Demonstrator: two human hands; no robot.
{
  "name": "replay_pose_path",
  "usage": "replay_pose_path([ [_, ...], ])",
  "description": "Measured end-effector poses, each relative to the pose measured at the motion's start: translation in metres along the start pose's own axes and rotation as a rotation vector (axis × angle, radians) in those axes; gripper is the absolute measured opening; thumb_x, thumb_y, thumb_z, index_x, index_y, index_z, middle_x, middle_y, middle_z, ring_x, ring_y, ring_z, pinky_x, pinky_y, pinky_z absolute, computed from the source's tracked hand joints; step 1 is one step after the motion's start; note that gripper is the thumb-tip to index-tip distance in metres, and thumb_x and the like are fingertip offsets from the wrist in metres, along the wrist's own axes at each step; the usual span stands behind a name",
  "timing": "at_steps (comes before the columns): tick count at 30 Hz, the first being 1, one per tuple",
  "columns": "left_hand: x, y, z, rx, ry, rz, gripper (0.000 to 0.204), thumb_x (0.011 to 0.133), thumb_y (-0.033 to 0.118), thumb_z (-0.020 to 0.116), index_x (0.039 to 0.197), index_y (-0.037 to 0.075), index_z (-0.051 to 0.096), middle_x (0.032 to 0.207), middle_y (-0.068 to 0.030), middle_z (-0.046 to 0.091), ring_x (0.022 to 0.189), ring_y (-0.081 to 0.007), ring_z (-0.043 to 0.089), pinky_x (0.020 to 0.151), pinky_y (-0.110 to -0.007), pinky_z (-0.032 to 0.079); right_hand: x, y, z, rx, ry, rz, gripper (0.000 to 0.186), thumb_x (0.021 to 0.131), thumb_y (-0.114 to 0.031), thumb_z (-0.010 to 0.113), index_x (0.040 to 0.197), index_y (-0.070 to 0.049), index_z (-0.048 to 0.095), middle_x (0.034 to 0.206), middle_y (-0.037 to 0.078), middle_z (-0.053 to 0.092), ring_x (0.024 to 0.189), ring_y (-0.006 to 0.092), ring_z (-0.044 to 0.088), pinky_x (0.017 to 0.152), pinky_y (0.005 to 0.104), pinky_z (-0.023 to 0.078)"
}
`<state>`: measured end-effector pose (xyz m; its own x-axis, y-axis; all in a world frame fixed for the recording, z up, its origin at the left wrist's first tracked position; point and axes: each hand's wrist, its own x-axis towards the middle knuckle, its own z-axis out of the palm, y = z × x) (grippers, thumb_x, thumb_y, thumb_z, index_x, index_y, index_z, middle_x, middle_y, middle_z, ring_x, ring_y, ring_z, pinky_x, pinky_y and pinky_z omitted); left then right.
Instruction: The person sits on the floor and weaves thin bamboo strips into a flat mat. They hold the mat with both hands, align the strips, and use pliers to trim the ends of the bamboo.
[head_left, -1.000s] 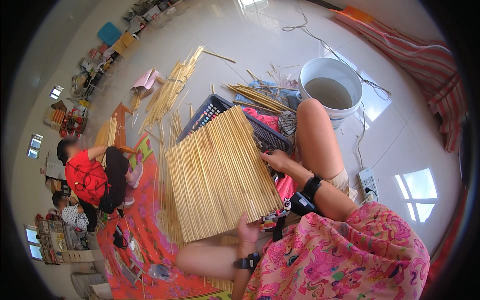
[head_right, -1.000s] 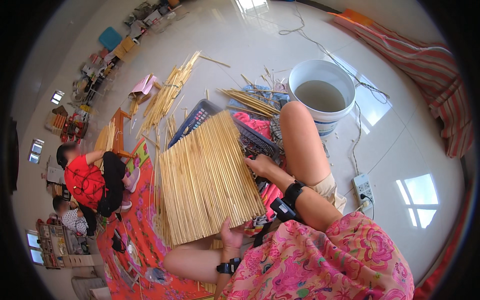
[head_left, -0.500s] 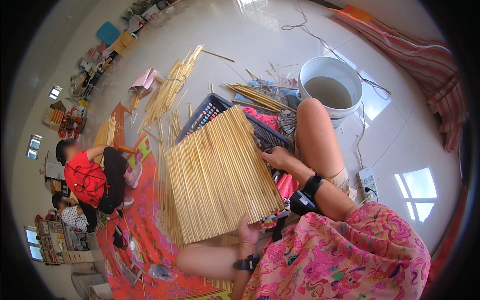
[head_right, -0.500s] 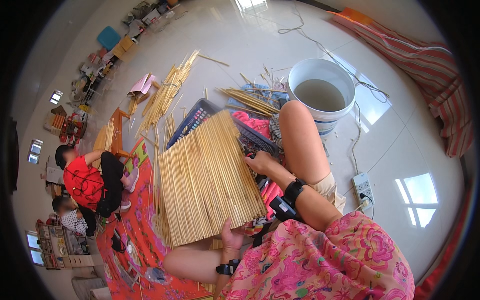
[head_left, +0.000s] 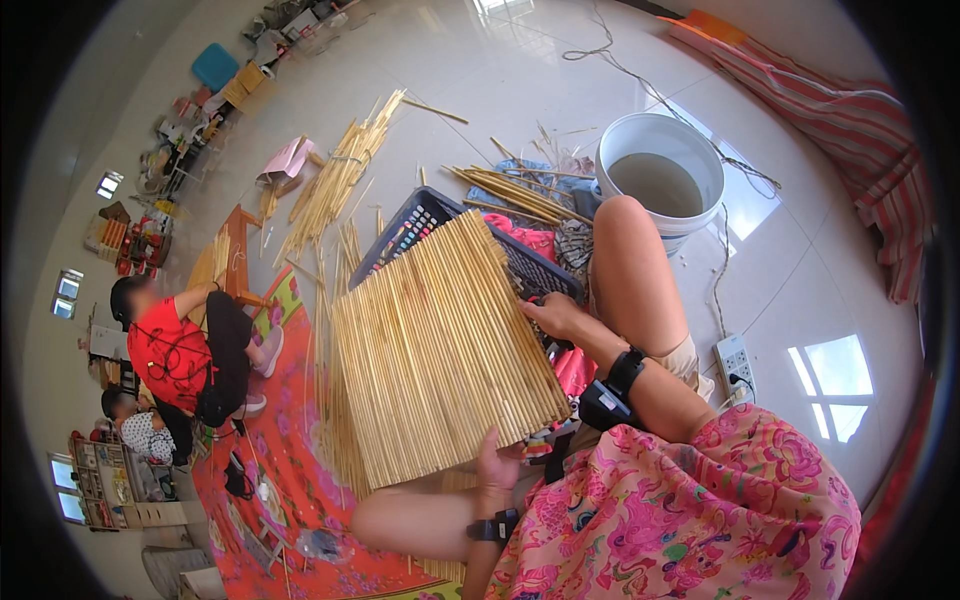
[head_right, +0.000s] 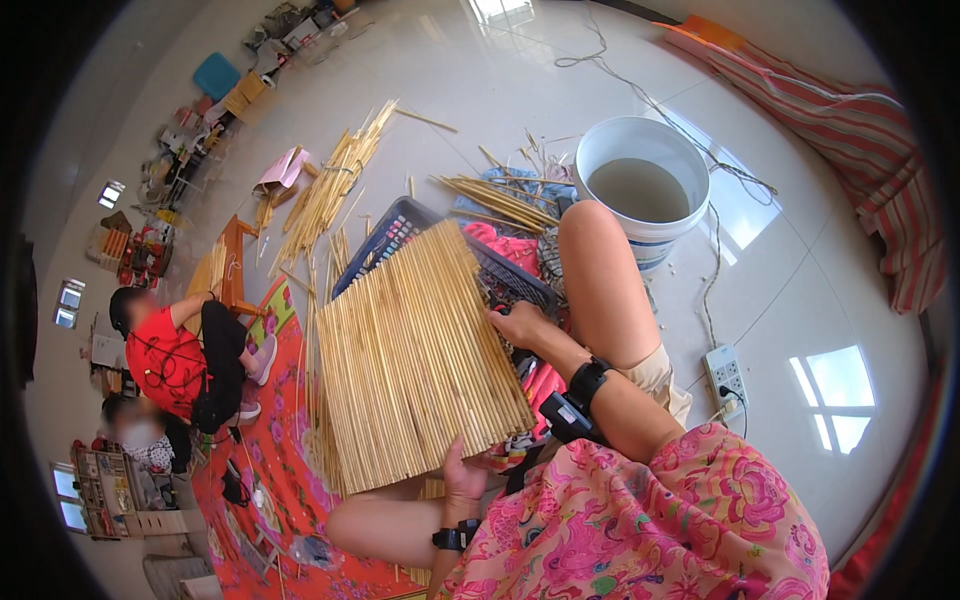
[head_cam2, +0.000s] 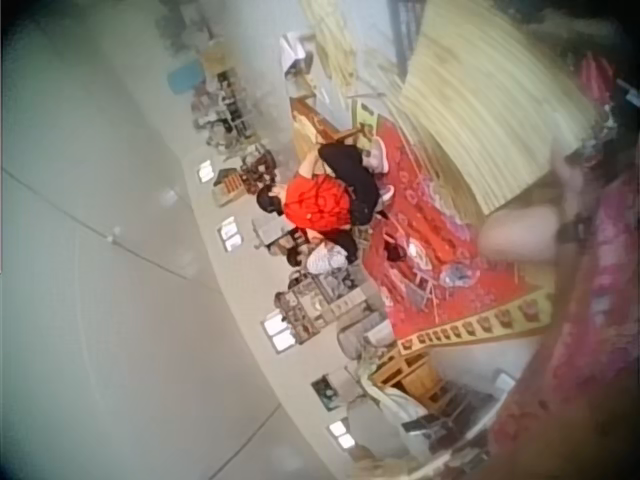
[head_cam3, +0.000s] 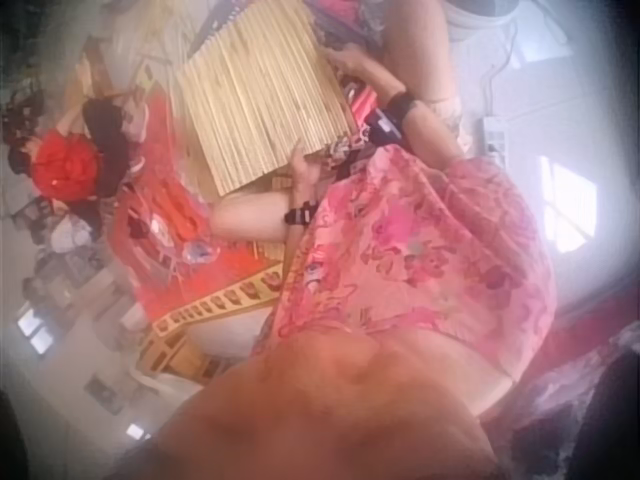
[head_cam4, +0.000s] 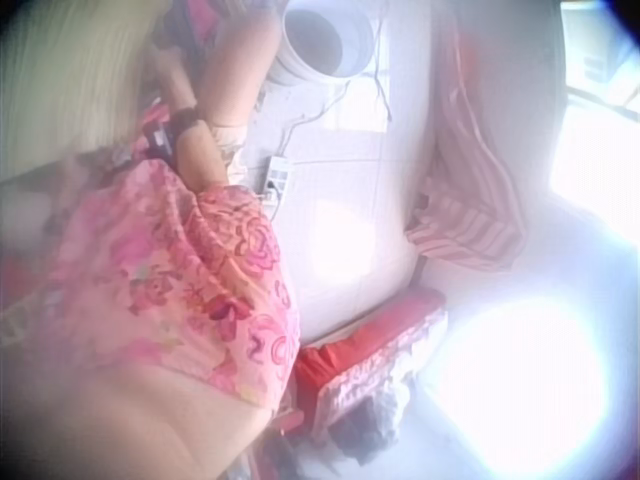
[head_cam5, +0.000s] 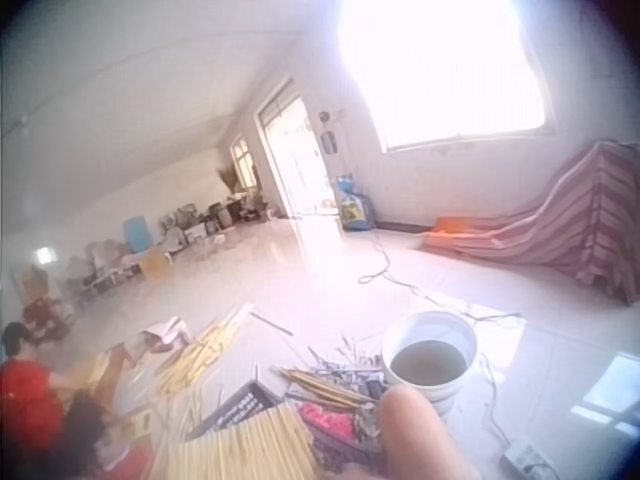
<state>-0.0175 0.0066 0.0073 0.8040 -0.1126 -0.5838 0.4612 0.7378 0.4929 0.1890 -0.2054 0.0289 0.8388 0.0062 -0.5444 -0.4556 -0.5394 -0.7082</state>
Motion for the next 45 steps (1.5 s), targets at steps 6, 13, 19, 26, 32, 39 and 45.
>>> replay_pose_path([
  [6, 0.0, -0.001, 0.004, -0.012, 0.023, 0.019, 0.031, 0.085, 0.023, 0.055, 0.11, 0.004, 0.052, 0.096, -0.0081, 0.063, 0.078, -0.0208, 0.063, 0.061, -0.03, 0.053, -0.013, -0.006, -0.005, -0.006, 0.032, -0.006, 0.072, 0.075, -0.059, 0.052, 0.098, 0.009, 0.06, 0.104, 0.03, 0.057, 0.1, 0.0396, 0.056, 0.086, 0.0415, 0.043],
  [13, 0.003, 0.0, 0.001, -0.041, 0.021, 0.015, 0.035, 0.084, 0.022, 0.055, 0.114, 0.005, 0.05, 0.1, -0.0077, 0.062, 0.085, -0.0221, 0.062, 0.069, -0.032, 0.053, -0.025, -0.009, 0.002, 0.003, 0.087, -0.039, 0.069, 0.078, -0.056, 0.049, 0.097, 0.009, 0.061, 0.095, 0.03, 0.059, 0.094, 0.0404, 0.058, 0.082, 0.0425, 0.044],
  [19, 0.006, -0.001, -0.001, -0.091, 0.005, 0.07, 0.039, 0.083, 0.021, 0.054, 0.118, 0.004, 0.047, 0.11, -0.0094, 0.058, 0.097, -0.0245, 0.058, 0.085, -0.039, 0.049, -0.009, 0.013, 0.015, 0.003, 0.051, -0.001, 0.07, 0.076, -0.059, 0.049, 0.087, 0.008, 0.063, 0.09, 0.028, 0.061, 0.09, 0.0368, 0.059, 0.078, 0.0398, 0.043],
  [26, -0.004, -0.001, 0.013, -0.05, 0.022, 0.123, 0.04, 0.084, 0.023, 0.053, 0.118, 0.003, 0.046, 0.11, -0.0106, 0.057, 0.099, -0.0254, 0.058, 0.083, -0.04, 0.05, 0.007, 0.016, 0.019, 0.102, 0.031, -0.039, 0.075, 0.076, -0.06, 0.048, 0.088, 0.013, 0.061, 0.093, 0.03, 0.06, 0.093, 0.0365, 0.059, 0.08, 0.0382, 0.043],
  [32, -0.002, -0.005, 0.001, -0.004, 0.028, 0.116, 0.052, 0.083, 0.026, 0.052, 0.126, 0.002, 0.038, 0.119, -0.0141, 0.052, 0.104, -0.0297, 0.055, 0.086, -0.042, 0.048, 0.009, 0.012, 0.023, 0.143, 0.033, -0.019, 0.076, 0.076, -0.06, 0.048, 0.091, 0.013, 0.06, 0.097, 0.031, 0.058, 0.097, 0.0388, 0.057, 0.083, 0.0384, 0.043],
  [39, -0.009, -0.002, 0.013, 0.023, 0.022, 0.116, 0.05, 0.081, 0.026, 0.054, 0.123, 0.002, 0.041, 0.115, -0.0127, 0.055, 0.098, -0.0271, 0.058, 0.08, -0.037, 0.051, 0.01, 0.011, 0.023, 0.086, 0.089, -0.009, 0.066, 0.078, -0.057, 0.051, 0.089, 0.007, 0.063, 0.09, 0.026, 0.062, 0.09, 0.0345, 0.06, 0.079, 0.037, 0.043],
  [45, -0.003, -0.001, -0.006, -0.025, -0.054, 0.023, 0.043, 0.083, 0.021, 0.053, 0.12, 0.002, 0.045, 0.112, -0.0106, 0.057, 0.101, -0.0259, 0.056, 0.086, -0.041, 0.047, 0.001, 0.005, 0.016, 0.111, 0.042, -0.036, 0.078, 0.077, -0.061, 0.047, 0.092, 0.014, 0.06, 0.098, 0.032, 0.058, 0.098, 0.0407, 0.056, 0.083, 0.0402, 0.043],
])
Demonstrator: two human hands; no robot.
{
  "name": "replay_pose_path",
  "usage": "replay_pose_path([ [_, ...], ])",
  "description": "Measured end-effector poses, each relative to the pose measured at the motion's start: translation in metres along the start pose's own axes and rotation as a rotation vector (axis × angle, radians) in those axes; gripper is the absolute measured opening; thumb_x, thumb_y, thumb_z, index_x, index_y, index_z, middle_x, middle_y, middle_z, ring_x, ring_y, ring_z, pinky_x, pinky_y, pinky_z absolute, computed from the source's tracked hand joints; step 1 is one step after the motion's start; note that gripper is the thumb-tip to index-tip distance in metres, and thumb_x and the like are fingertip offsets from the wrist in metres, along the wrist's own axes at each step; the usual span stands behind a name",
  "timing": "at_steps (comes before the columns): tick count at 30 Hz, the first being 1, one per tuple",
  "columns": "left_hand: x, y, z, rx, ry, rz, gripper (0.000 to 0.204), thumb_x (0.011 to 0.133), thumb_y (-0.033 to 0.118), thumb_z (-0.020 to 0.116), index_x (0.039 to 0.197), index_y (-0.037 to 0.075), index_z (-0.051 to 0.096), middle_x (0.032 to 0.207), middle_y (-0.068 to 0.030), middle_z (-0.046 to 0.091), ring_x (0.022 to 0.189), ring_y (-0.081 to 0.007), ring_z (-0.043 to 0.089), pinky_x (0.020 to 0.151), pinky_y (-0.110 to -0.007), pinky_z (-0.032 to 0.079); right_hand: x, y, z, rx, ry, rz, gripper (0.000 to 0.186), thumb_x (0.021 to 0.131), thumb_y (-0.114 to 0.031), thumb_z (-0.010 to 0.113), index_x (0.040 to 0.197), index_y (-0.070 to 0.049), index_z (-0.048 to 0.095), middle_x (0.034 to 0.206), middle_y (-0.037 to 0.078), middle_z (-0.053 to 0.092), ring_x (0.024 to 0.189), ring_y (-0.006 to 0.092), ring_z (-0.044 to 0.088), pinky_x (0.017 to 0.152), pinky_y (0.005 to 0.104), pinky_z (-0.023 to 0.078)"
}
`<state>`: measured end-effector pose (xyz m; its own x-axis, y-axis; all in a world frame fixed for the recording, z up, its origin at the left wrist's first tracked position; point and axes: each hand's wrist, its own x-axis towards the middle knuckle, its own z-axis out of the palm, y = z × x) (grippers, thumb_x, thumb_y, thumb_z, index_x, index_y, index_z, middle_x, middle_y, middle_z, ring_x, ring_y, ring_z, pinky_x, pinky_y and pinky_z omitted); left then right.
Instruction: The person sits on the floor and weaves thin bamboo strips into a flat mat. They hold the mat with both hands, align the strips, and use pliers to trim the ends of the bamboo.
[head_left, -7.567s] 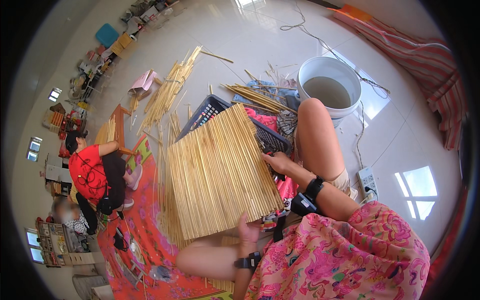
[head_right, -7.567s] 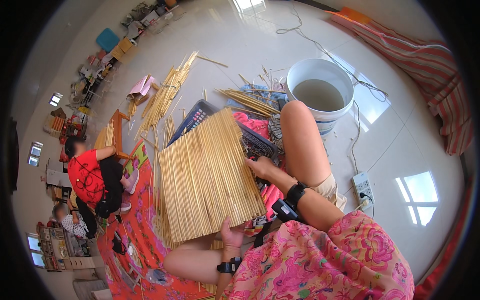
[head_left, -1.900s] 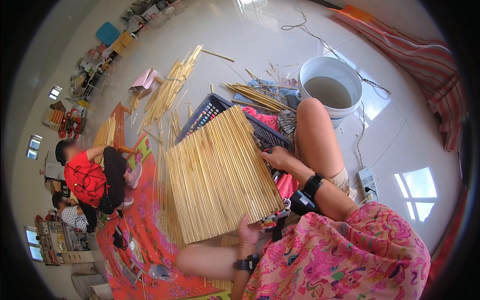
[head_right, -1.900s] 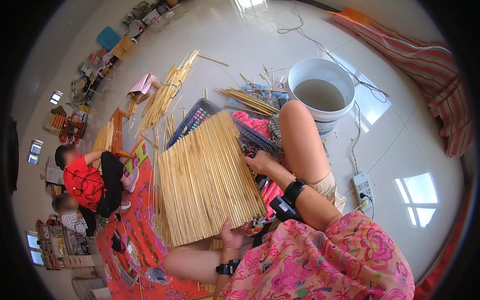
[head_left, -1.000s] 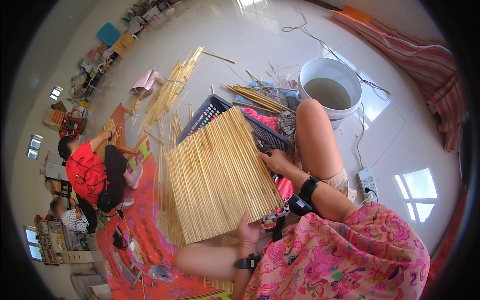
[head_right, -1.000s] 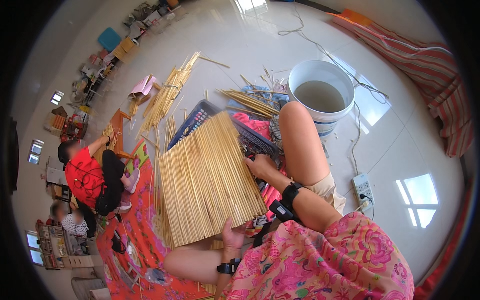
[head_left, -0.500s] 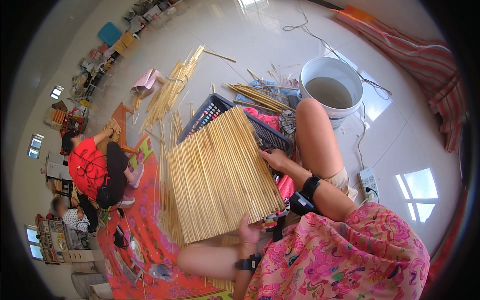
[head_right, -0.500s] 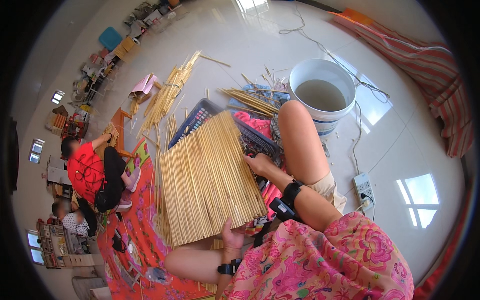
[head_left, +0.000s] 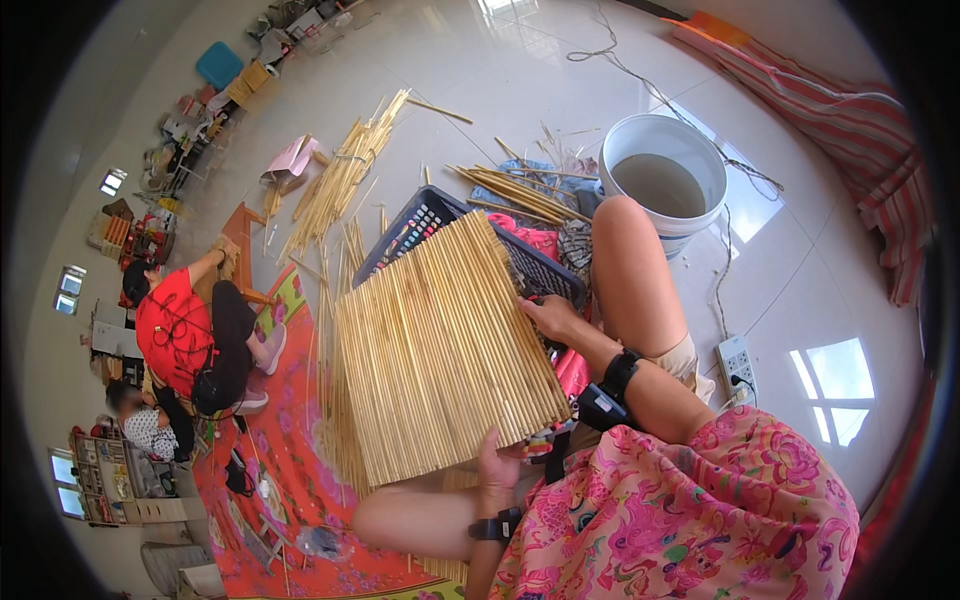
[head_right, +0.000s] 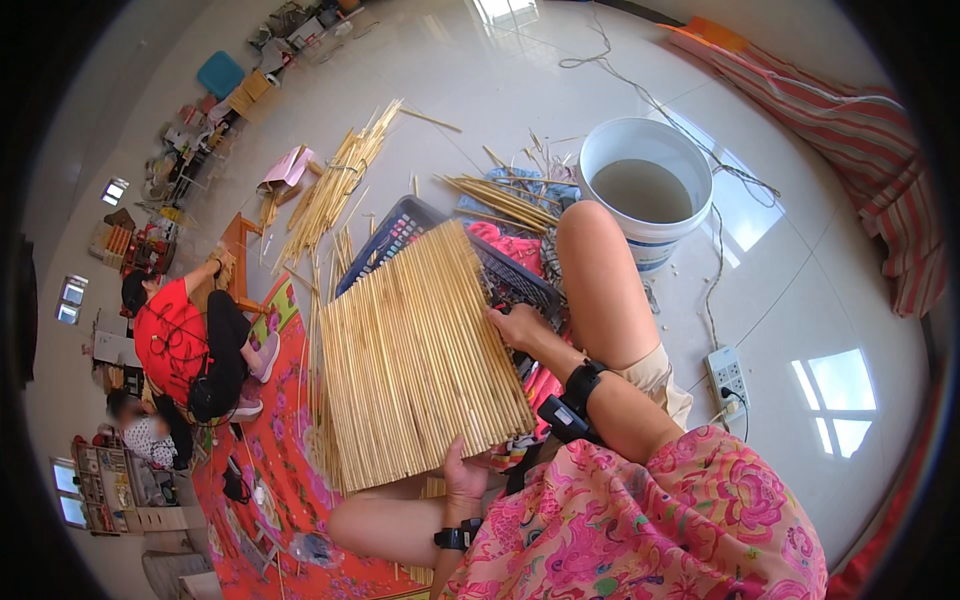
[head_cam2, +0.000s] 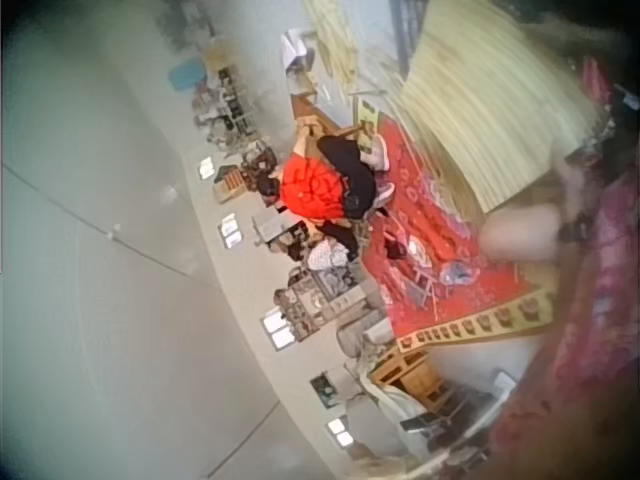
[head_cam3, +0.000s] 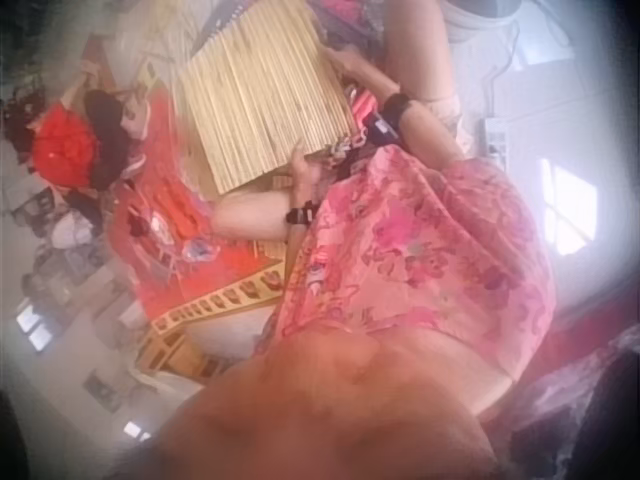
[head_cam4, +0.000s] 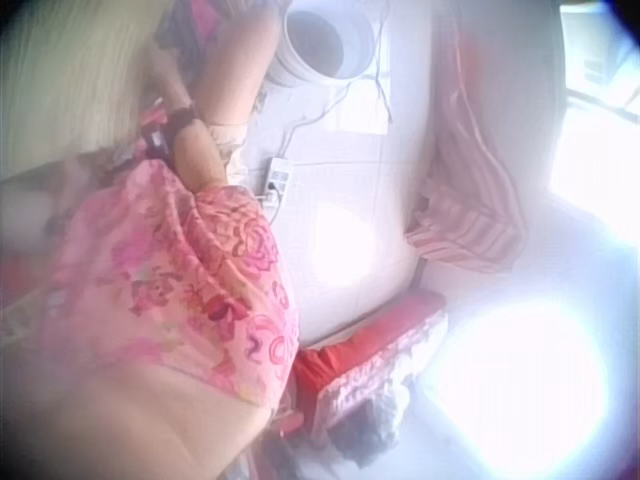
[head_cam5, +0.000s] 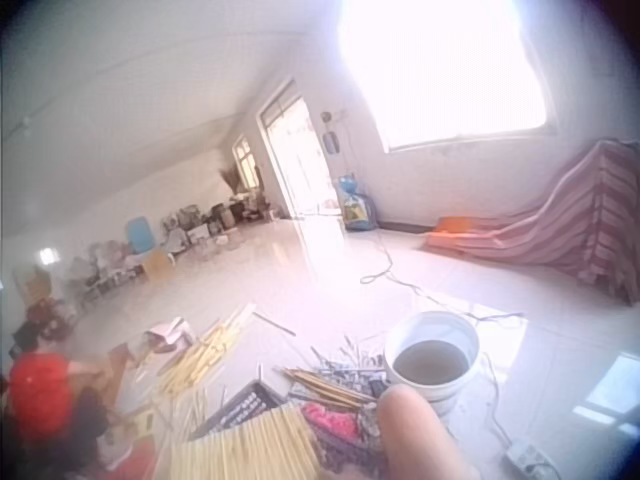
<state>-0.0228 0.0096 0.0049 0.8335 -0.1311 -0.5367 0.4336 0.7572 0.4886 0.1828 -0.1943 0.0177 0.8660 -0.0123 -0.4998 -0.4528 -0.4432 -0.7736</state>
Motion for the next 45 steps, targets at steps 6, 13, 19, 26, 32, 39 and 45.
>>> replay_pose_path([
  [6, 0.0, -0.001, 0.001, 0.001, 0.032, 0.016, 0.041, 0.083, 0.021, 0.055, 0.118, 0.003, 0.046, 0.109, -0.0097, 0.058, 0.098, -0.025, 0.058, 0.085, -0.04, 0.047, -0.009, -0.006, -0.001, -0.035, 0.043, -0.005, 0.067, 0.08, -0.056, 0.048, 0.091, 0.009, 0.062, 0.093, 0.028, 0.06, 0.093, 0.0378, 0.058, 0.081, 0.0397, 0.043],
  [13, 0.001, -0.003, 0.001, -0.029, 0.051, 0.023, 0.042, 0.081, 0.022, 0.057, 0.117, 0.003, 0.047, 0.109, -0.0099, 0.058, 0.097, -0.0246, 0.057, 0.086, -0.039, 0.047, -0.019, -0.012, -0.003, -0.069, 0.052, -0.003, 0.064, 0.082, -0.054, 0.046, 0.09, 0.007, 0.062, 0.093, 0.027, 0.06, 0.092, 0.0382, 0.058, 0.08, 0.0412, 0.043],
  [19, -0.001, 0.001, 0.016, -0.047, 0.074, 0.082, 0.043, 0.081, 0.022, 0.056, 0.118, 0.002, 0.045, 0.111, -0.0103, 0.056, 0.099, -0.0257, 0.056, 0.085, -0.04, 0.048, -0.023, -0.004, -0.003, -0.125, 0.028, 0.035, 0.074, 0.078, -0.059, 0.043, 0.098, 0.011, 0.06, 0.102, 0.03, 0.057, 0.097, 0.0394, 0.057, 0.084, 0.0421, 0.043],
  [26, 0.001, 0.003, 0.013, -0.03, 0.078, 0.07, 0.042, 0.082, 0.023, 0.055, 0.118, 0.002, 0.045, 0.109, -0.011, 0.057, 0.097, -0.0259, 0.057, 0.08, -0.04, 0.05, -0.001, 0.011, 0.002, -0.017, -0.028, 0.004, 0.076, 0.077, -0.061, 0.047, 0.093, 0.012, 0.06, 0.097, 0.029, 0.059, 0.098, 0.0365, 0.057, 0.083, 0.0386, 0.042],
  [32, -0.004, 0.005, 0.022, -0.016, 0.096, 0.096, 0.04, 0.083, 0.022, 0.054, 0.116, 0.002, 0.047, 0.108, -0.0105, 0.058, 0.095, -0.025, 0.058, 0.079, -0.039, 0.051, 0.001, 0.002, -0.005, -0.124, -0.023, 0.035, 0.081, 0.075, -0.062, 0.048, 0.093, 0.016, 0.058, 0.102, 0.033, 0.056, 0.101, 0.0395, 0.055, 0.085, 0.0393, 0.042],
  [39, -0.002, 0.003, 0.013, 0.012, 0.059, 0.04, 0.033, 0.082, 0.023, 0.056, 0.11, 0.005, 0.052, 0.098, -0.0074, 0.062, 0.086, -0.021, 0.06, 0.07, -0.033, 0.051, 0.003, -0.002, -0.008, -0.118, -0.041, 0.03, 0.083, 0.074, -0.063, 0.048, 0.096, 0.017, 0.057, 0.105, 0.035, 0.054, 0.105, 0.0413, 0.053, 0.089, 0.0398, 0.041],
  [45, -0.001, 0.003, 0.007, 0.022, 0.067, 0.042, 0.035, 0.082, 0.025, 0.057, 0.11, 0.005, 0.052, 0.097, -0.0073, 0.062, 0.083, -0.021, 0.061, 0.069, -0.032, 0.051, 0.009, 0.0, -0.01, -0.09, -0.105, 0.053, 0.075, 0.075, -0.062, 0.05, 0.088, 0.011, 0.063, 0.095, 0.028, 0.061, 0.095, 0.035, 0.058, 0.081, 0.0389, 0.042],
])
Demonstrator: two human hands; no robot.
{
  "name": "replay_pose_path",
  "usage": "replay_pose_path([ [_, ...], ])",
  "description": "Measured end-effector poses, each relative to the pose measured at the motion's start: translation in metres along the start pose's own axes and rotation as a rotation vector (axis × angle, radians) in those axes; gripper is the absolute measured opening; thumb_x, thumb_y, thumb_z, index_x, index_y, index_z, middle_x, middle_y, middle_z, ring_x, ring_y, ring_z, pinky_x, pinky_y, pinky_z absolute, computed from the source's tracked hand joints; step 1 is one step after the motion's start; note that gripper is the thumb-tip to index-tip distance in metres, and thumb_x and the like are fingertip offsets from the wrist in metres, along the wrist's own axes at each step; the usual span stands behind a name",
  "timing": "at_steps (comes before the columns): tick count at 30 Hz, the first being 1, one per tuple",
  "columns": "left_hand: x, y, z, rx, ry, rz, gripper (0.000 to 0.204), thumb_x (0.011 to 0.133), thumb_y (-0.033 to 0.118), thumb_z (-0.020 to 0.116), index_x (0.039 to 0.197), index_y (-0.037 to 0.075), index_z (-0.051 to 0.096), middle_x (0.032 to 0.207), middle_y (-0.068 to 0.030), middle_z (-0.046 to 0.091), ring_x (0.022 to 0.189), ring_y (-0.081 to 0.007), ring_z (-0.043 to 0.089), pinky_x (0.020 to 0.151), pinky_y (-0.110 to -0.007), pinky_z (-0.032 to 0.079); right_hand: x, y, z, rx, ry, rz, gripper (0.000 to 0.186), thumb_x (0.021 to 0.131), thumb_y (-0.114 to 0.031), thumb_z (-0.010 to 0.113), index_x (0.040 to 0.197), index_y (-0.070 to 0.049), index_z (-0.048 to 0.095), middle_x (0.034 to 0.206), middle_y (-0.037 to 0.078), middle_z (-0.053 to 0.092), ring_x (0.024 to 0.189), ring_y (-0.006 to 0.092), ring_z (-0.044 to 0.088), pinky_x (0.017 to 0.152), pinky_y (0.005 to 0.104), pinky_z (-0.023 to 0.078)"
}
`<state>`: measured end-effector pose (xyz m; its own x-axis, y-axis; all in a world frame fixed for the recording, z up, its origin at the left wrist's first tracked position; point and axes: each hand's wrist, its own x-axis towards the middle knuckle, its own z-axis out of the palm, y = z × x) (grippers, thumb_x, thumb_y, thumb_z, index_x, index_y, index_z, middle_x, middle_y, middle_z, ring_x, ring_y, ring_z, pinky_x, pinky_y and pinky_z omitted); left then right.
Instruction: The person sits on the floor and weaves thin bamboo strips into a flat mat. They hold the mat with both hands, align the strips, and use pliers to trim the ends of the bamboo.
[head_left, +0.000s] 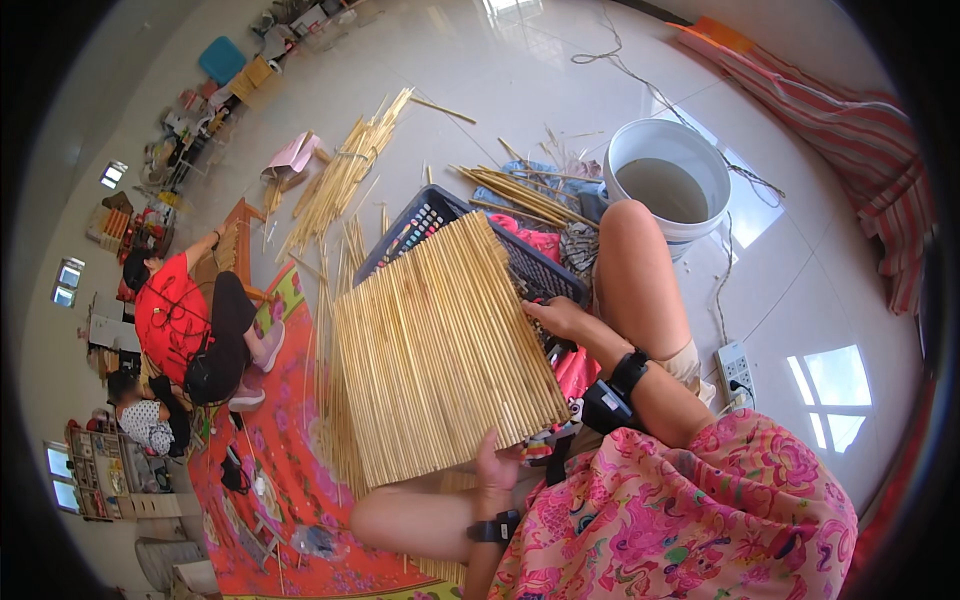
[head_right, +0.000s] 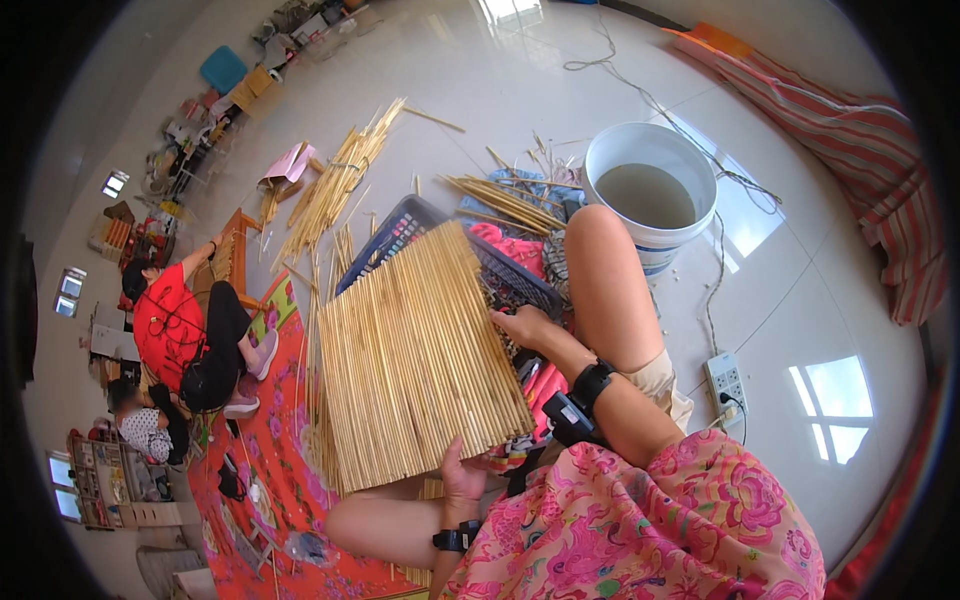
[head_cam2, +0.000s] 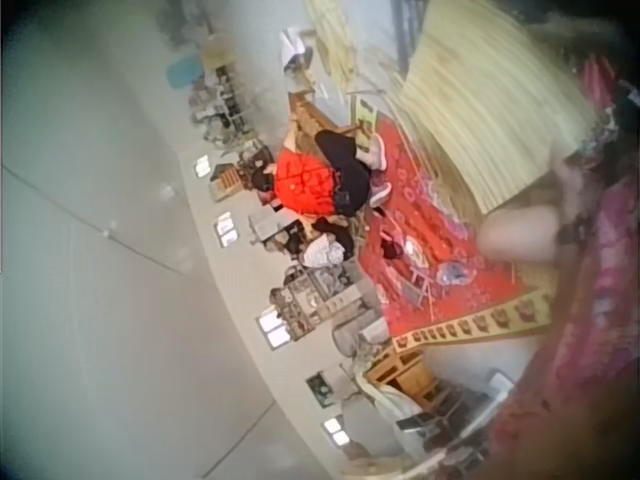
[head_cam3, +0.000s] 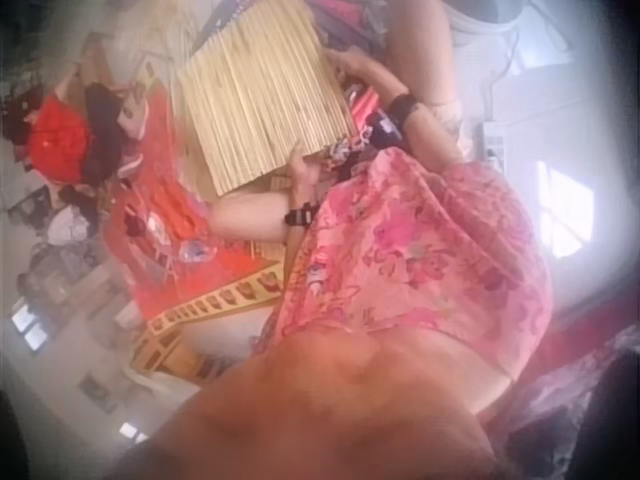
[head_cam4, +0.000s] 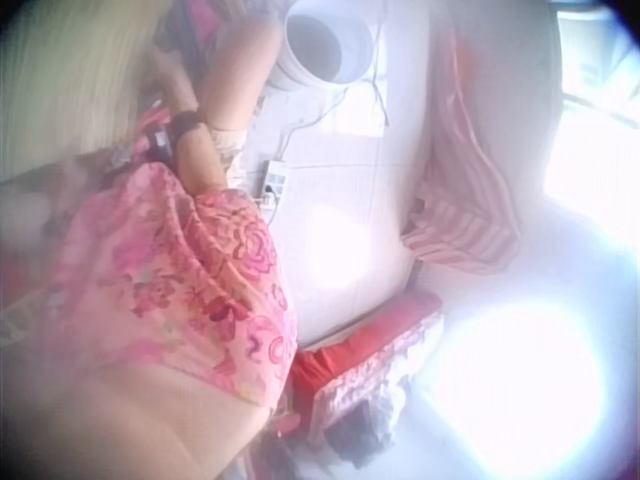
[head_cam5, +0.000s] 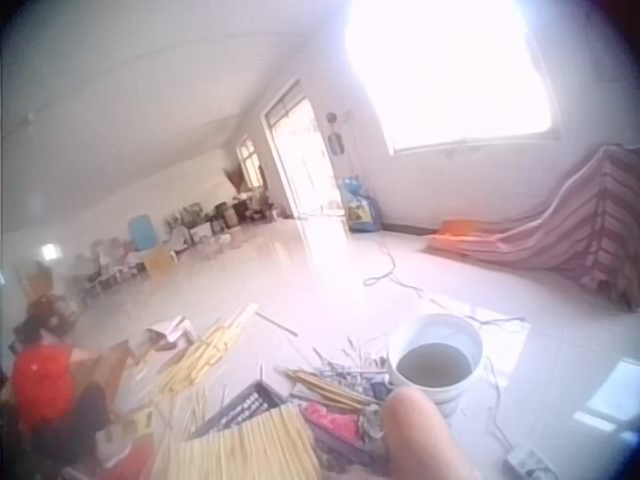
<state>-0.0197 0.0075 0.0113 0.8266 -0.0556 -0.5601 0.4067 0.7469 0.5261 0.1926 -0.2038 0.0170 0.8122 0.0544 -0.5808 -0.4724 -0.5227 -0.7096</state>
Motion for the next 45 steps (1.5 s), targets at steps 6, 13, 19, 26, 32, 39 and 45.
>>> replay_pose_path([
  [6, 0.003, -0.001, -0.003, -0.011, 0.027, -0.034, 0.035, 0.082, 0.025, 0.057, 0.109, 0.004, 0.053, 0.095, -0.0085, 0.063, 0.079, -0.022, 0.062, 0.064, -0.031, 0.053, 0.004, 0.003, 0.001, -0.062, 0.073, -0.031, 0.075, 0.075, -0.063, 0.049, 0.083, 0.01, 0.064, 0.089, 0.025, 0.062, 0.086, 0.0296, 0.06, 0.076, 0.0366, 0.043],
  [13, 0.005, -0.003, -0.012, -0.003, -0.006, -0.04, 0.031, 0.084, 0.024, 0.055, 0.108, 0.004, 0.053, 0.095, -0.0089, 0.063, 0.078, -0.0219, 0.063, 0.061, -0.03, 0.053, -0.01, -0.016, -0.011, 0.157, -0.081, -0.018, 0.081, 0.076, -0.063, 0.047, 0.1, 0.014, 0.057, 0.105, 0.033, 0.055, 0.103, 0.0394, 0.054, 0.086, 0.0371, 0.041],
  [19, 0.007, -0.002, -0.007, -0.024, 0.001, -0.075, 0.03, 0.084, 0.022, 0.055, 0.108, 0.005, 0.053, 0.096, -0.008, 0.063, 0.077, -0.0214, 0.063, 0.059, -0.031, 0.054, -0.003, -0.018, -0.013, 0.274, -0.117, -0.085, 0.075, 0.08, -0.061, 0.044, 0.112, 0.006, 0.055, 0.114, 0.023, 0.056, 0.105, 0.0321, 0.054, 0.087, 0.0375, 0.04],
  [26, 0.006, -0.001, 0.003, -0.034, 0.005, -0.008, 0.031, 0.084, 0.021, 0.055, 0.111, 0.006, 0.052, 0.097, -0.0072, 0.063, 0.08, -0.0212, 0.062, 0.061, -0.032, 0.055, 0.023, -0.003, -0.01, 0.302, -0.153, -0.003, 0.076, 0.081, -0.06, 0.044, 0.117, 0.006, 0.052, 0.122, 0.021, 0.05, 0.112, 0.0273, 0.049, 0.093, 0.0341, 0.036],
  [32, 0.006, -0.002, 0.0, -0.044, 0.039, 0.004, 0.03, 0.085, 0.02, 0.054, 0.111, 0.005, 0.052, 0.098, -0.0072, 0.062, 0.082, -0.021, 0.062, 0.061, -0.032, 0.055, 0.016, -0.007, -0.011, 0.16, -0.157, -0.044, 0.082, 0.079, -0.064, 0.042, 0.115, 0.01, 0.051, 0.122, 0.026, 0.049, 0.115, 0.0327, 0.047, 0.093, 0.0359, 0.035],
  [39, 0.011, -0.002, -0.003, -0.017, -0.025, -0.029, 0.03, 0.086, 0.021, 0.053, 0.112, 0.005, 0.051, 0.098, -0.0074, 0.062, 0.081, -0.0208, 0.062, 0.061, -0.032, 0.055, 0.013, -0.01, -0.015, 0.13, -0.095, -0.055, 0.082, 0.079, -0.063, 0.042, 0.106, 0.013, 0.054, 0.114, 0.03, 0.052, 0.11, 0.0359, 0.05, 0.09, 0.0361, 0.038],
  [45, 0.011, -0.004, -0.008, -0.017, -0.03, -0.065, 0.031, 0.086, 0.022, 0.052, 0.112, 0.005, 0.051, 0.098, -0.0075, 0.062, 0.08, -0.0206, 0.063, 0.059, -0.031, 0.055, 0.006, -0.012, -0.01, 0.109, 0.031, -0.051, 0.082, 0.077, -0.063, 0.045, 0.095, 0.016, 0.057, 0.103, 0.033, 0.055, 0.103, 0.0391, 0.053, 0.087, 0.037, 0.04],
])
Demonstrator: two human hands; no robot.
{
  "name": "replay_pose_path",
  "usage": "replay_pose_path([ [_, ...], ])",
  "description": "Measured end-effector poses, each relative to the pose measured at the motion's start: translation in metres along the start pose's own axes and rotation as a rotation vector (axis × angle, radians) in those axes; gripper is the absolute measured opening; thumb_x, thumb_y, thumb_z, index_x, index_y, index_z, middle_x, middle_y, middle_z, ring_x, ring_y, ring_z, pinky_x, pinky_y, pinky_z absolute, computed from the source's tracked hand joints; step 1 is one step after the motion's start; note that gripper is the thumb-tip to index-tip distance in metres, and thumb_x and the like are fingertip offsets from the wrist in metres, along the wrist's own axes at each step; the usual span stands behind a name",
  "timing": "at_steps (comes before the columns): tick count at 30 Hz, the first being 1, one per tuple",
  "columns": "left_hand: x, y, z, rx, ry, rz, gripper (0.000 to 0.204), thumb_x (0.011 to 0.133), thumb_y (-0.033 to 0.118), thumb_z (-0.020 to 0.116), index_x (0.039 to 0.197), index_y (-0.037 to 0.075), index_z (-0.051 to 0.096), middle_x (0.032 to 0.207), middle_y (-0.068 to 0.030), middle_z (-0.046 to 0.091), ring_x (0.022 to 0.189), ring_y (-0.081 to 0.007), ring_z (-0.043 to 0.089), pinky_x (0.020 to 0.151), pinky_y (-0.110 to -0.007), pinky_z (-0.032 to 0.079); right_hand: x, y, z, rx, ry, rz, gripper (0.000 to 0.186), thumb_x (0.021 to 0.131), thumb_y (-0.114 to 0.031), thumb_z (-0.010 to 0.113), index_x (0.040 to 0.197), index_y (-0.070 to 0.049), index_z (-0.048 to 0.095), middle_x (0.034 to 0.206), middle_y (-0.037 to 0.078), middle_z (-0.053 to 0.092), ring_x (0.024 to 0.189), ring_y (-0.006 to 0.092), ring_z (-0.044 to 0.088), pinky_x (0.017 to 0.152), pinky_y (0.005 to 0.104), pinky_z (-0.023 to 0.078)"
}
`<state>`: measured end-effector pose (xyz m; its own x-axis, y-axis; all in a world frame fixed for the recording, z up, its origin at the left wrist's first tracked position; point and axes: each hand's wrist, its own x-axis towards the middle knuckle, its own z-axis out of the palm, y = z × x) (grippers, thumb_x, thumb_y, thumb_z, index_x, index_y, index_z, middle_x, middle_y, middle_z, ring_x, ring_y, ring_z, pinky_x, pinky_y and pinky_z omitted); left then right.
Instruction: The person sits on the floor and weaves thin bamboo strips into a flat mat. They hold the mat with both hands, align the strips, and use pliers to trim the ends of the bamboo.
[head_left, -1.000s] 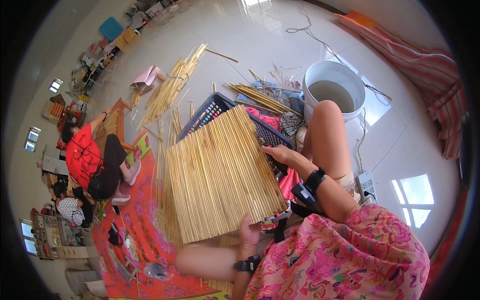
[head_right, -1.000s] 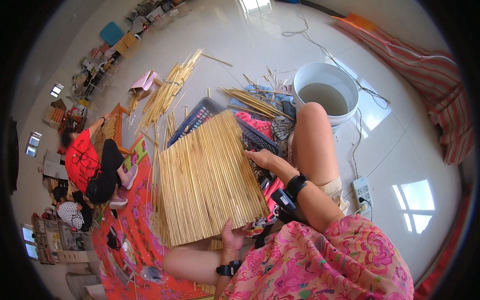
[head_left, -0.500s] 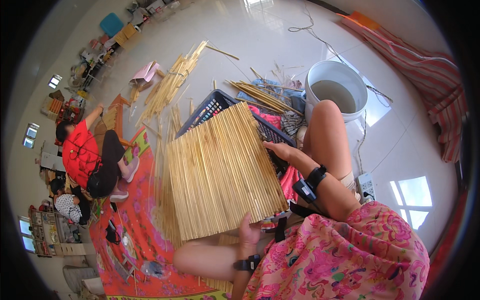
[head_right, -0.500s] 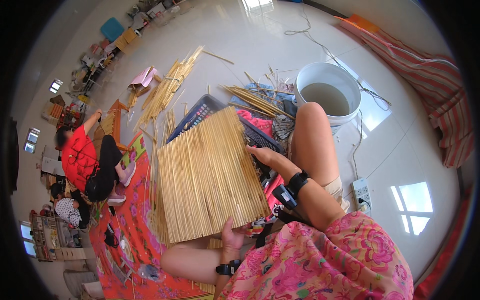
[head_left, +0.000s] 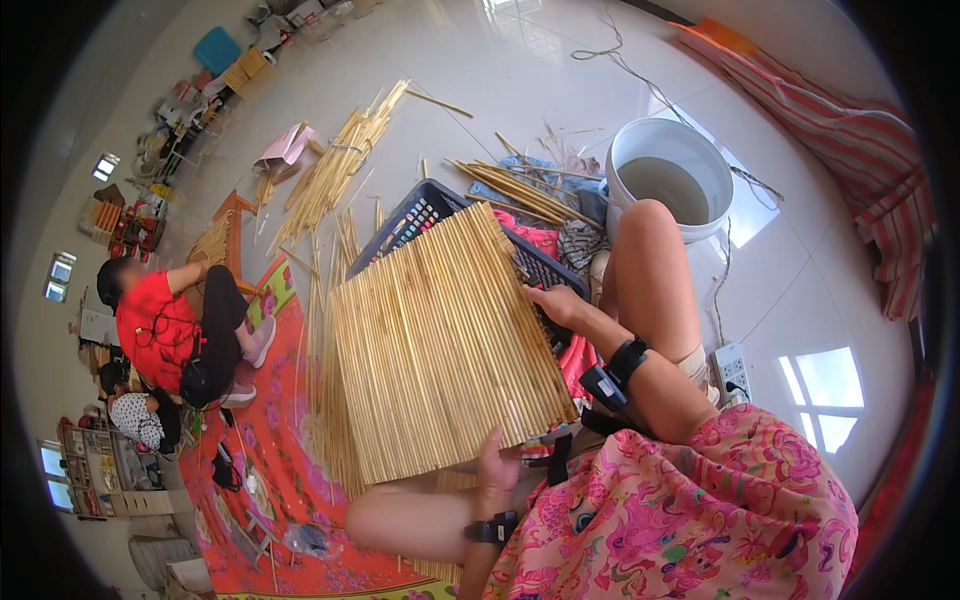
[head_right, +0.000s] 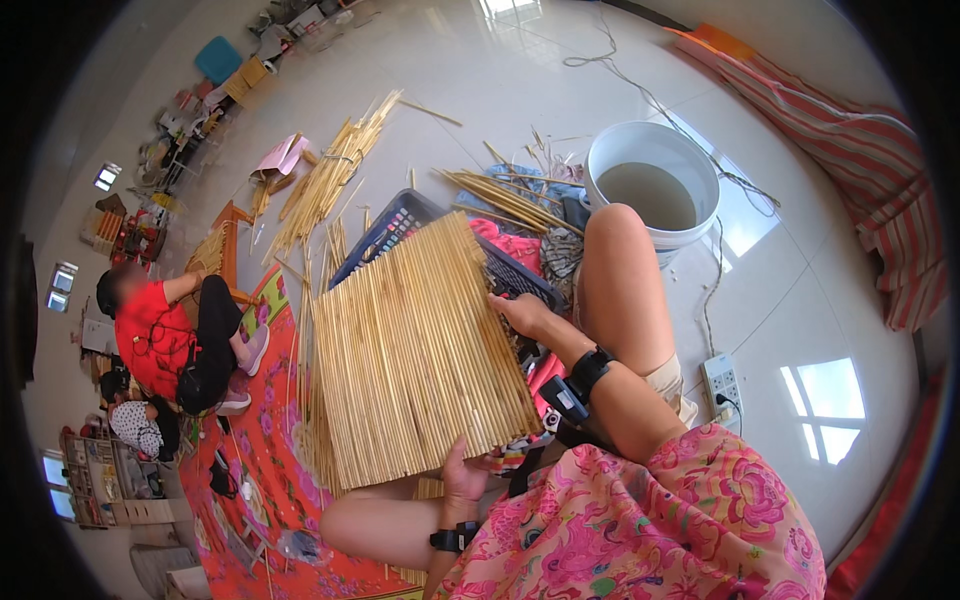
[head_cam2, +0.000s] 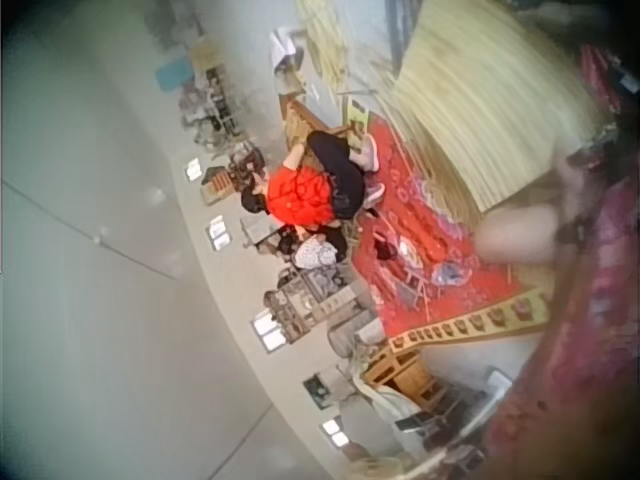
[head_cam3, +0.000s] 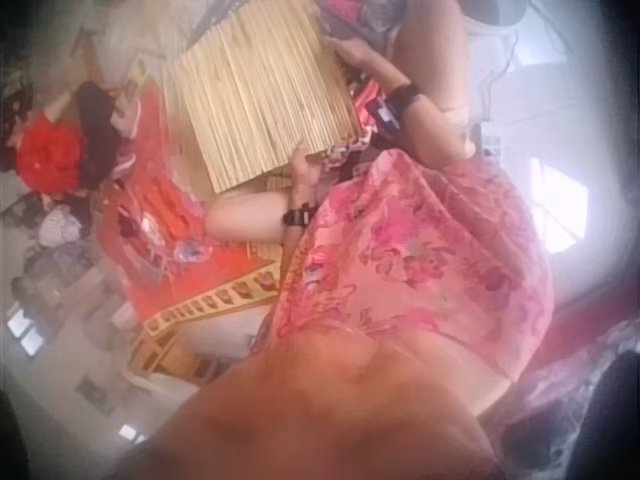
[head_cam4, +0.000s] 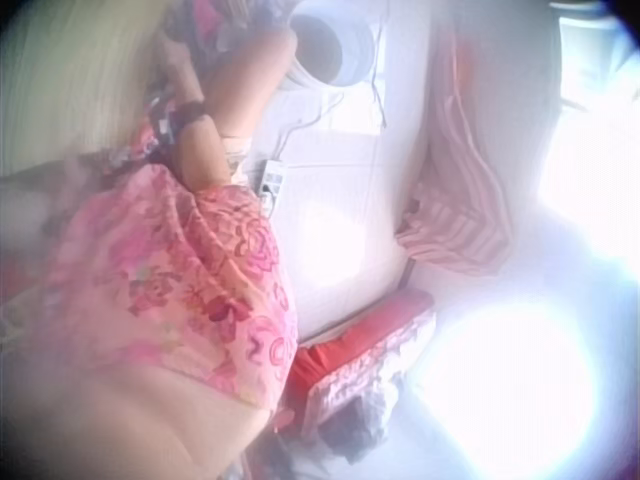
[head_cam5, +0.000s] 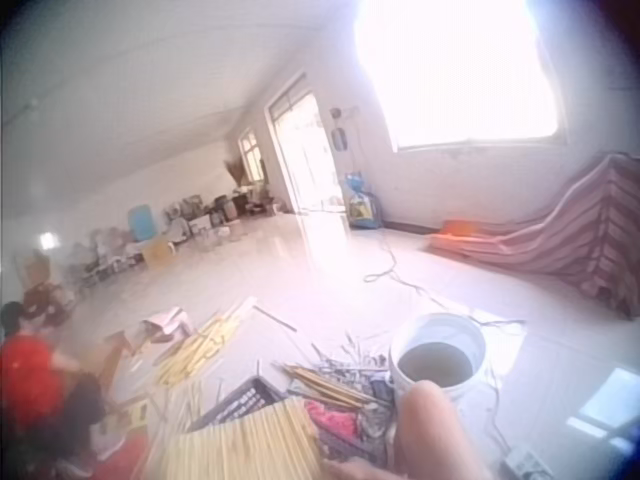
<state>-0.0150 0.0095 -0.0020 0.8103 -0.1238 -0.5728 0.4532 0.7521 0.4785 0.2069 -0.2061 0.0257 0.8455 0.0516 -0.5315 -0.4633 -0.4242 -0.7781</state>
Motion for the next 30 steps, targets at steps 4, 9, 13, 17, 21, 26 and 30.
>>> replay_pose_path([
  [4, -0.001, 0.0, 0.003, -0.004, 0.001, -0.009, 0.031, 0.086, 0.022, 0.053, 0.112, 0.005, 0.051, 0.098, -0.0075, 0.062, 0.079, -0.0204, 0.063, 0.059, -0.031, 0.055, -0.003, -0.001, 0.0, 0.012, 0.041, -0.005, 0.082, 0.077, -0.063, 0.048, 0.091, 0.017, 0.058, 0.098, 0.033, 0.057, 0.098, 0.0394, 0.056, 0.084, 0.0376, 0.041],
  [9, -0.001, 0.0, 0.002, -0.009, 0.009, -0.014, 0.032, 0.085, 0.022, 0.054, 0.113, 0.005, 0.051, 0.099, -0.0075, 0.062, 0.08, -0.0205, 0.063, 0.06, -0.031, 0.055, -0.014, -0.009, -0.002, -0.007, 0.054, -0.019, 0.079, 0.077, -0.061, 0.049, 0.088, 0.017, 0.058, 0.094, 0.034, 0.058, 0.095, 0.0398, 0.057, 0.082, 0.0387, 0.042],
  [13, 0.0, -0.001, 0.0, 0.007, -0.01, -0.007, 0.033, 0.085, 0.022, 0.054, 0.113, 0.004, 0.051, 0.1, -0.0079, 0.062, 0.081, -0.0212, 0.063, 0.061, -0.031, 0.055, -0.009, -0.005, 0.0, -0.065, 0.04, -0.022, 0.078, 0.079, -0.06, 0.048, 0.088, 0.016, 0.059, 0.095, 0.034, 0.057, 0.096, 0.0409, 0.056, 0.083, 0.0395, 0.042],
  [17, -0.002, 0.0, 0.007, -0.006, -0.001, 0.004, 0.034, 0.085, 0.022, 0.054, 0.114, 0.004, 0.05, 0.101, -0.009, 0.062, 0.082, -0.0223, 0.063, 0.061, -0.031, 0.055, -0.012, -0.009, -0.001, -0.091, 0.024, -0.012, 0.076, 0.08, -0.059, 0.047, 0.09, 0.016, 0.059, 0.097, 0.033, 0.057, 0.097, 0.0413, 0.055, 0.083, 0.04, 0.042],
  [21, -0.001, -0.002, 0.002, -0.011, -0.02, 0.004, 0.034, 0.085, 0.022, 0.054, 0.113, 0.003, 0.05, 0.103, -0.0099, 0.061, 0.085, -0.0231, 0.062, 0.067, -0.034, 0.055, -0.013, -0.009, -0.001, -0.124, 0.025, -0.027, 0.074, 0.081, -0.058, 0.046, 0.091, 0.015, 0.059, 0.097, 0.032, 0.057, 0.096, 0.0414, 0.055, 0.083, 0.0409, 0.042],
  [26, -0.001, -0.003, 0.003, -0.038, 0.026, 0.028, 0.034, 0.084, 0.022, 0.054, 0.112, 0.003, 0.051, 0.103, -0.0093, 0.062, 0.09, -0.024, 0.061, 0.077, -0.036, 0.052, -0.015, -0.005, 0.003, -0.113, 0.057, -0.063, 0.072, 0.081, -0.057, 0.046, 0.089, 0.013, 0.06, 0.094, 0.031, 0.058, 0.091, 0.0421, 0.057, 0.08, 0.0421, 0.043],
  [30, -0.003, 0.0, 0.015, -0.057, 0.077, 0.062, 0.035, 0.084, 0.022, 0.054, 0.113, 0.002, 0.05, 0.104, -0.0099, 0.061, 0.092, -0.0256, 0.06, 0.076, -0.036, 0.051, -0.011, 0.006, 0.003, -0.038, 0.018, -0.016, 0.072, 0.079, -0.058, 0.048, 0.089, 0.013, 0.06, 0.09, 0.029, 0.06, 0.087, 0.0396, 0.059, 0.077, 0.0428, 0.044],
])
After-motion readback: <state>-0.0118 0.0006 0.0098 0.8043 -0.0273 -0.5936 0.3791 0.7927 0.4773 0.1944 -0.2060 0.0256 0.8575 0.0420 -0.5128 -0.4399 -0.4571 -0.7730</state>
